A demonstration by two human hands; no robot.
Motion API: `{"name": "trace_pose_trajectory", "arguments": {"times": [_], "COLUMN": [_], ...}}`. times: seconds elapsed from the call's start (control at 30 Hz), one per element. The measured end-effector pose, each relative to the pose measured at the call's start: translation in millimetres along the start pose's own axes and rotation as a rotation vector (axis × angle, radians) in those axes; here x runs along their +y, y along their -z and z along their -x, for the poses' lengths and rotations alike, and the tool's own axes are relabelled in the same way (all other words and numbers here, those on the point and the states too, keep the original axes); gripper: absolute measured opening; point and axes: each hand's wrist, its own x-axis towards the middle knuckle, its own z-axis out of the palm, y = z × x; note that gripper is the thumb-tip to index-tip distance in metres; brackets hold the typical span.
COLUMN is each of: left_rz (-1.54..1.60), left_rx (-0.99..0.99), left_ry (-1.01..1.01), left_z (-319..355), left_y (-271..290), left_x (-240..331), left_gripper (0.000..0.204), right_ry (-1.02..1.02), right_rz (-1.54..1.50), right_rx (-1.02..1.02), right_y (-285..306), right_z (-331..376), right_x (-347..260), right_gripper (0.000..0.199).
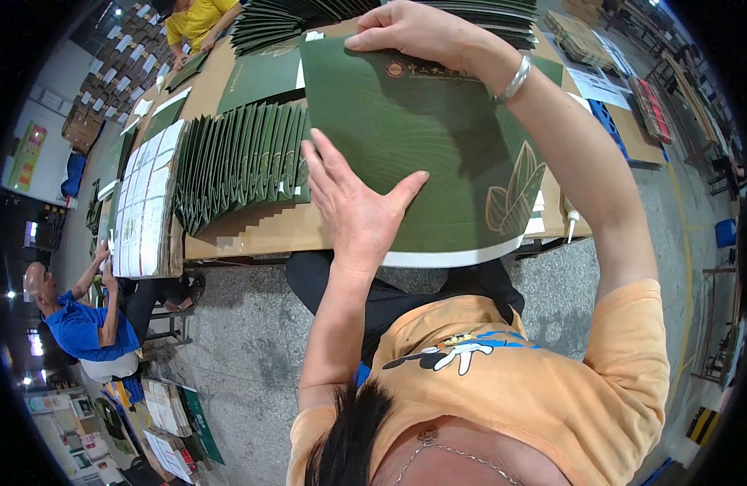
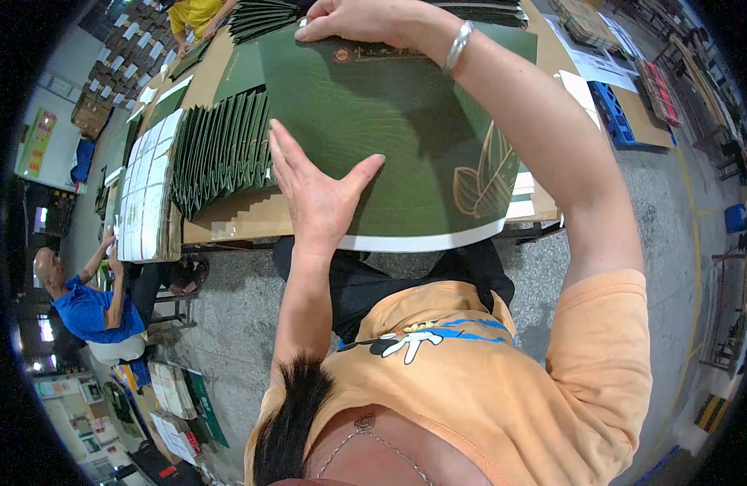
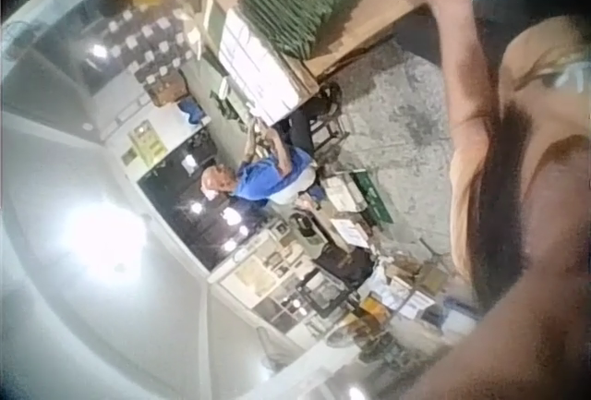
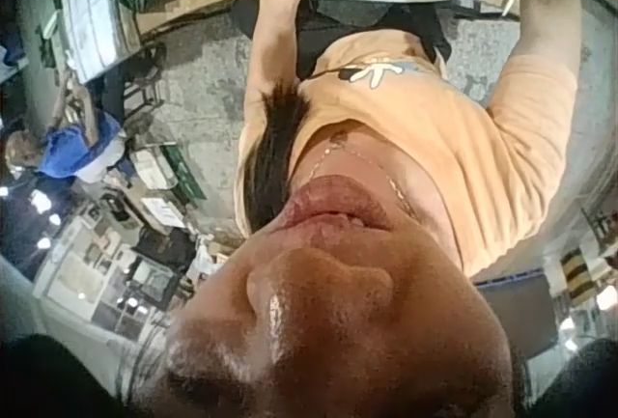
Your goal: Applying glue to paper folder flaps and folding them into final shape.
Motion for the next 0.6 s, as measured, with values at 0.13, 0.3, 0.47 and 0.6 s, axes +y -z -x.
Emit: {"name": "trace_pose_trajectory", "arguments": {"times": [0.13, 0.3, 0.47, 0.6], "left_rz": [0.196, 0.185, 0.423, 0.408], "left_rx": [-0.087, -0.151, -0.299, -0.322], "left_ry": [0.019, 0.060, 0.192, 0.205], "left_z": [-1.3, -11.1, -16.8, -11.5], "left_y": [-5.5, 11.3, 10.4, 6.5], "left_x": [-14.0, 3.0, -17.1, -26.5], "left_gripper": [0.126, 0.127, 0.110, 0.095], "right_ry": [0.101, 0.002, 0.107, 0.030], "right_rz": [-0.071, -0.193, 0.118, 0.214], "right_rx": [-0.014, -0.005, 0.033, -0.102], "right_y": [-16.5, -23.3, -31.9, -31.2], "right_z": [-4.0, -8.9, -15.8, -5.4], "right_x": [20.7, 24.7, 36.5, 54.5], "right_gripper": [0.030, 0.033, 0.032, 0.032]}}
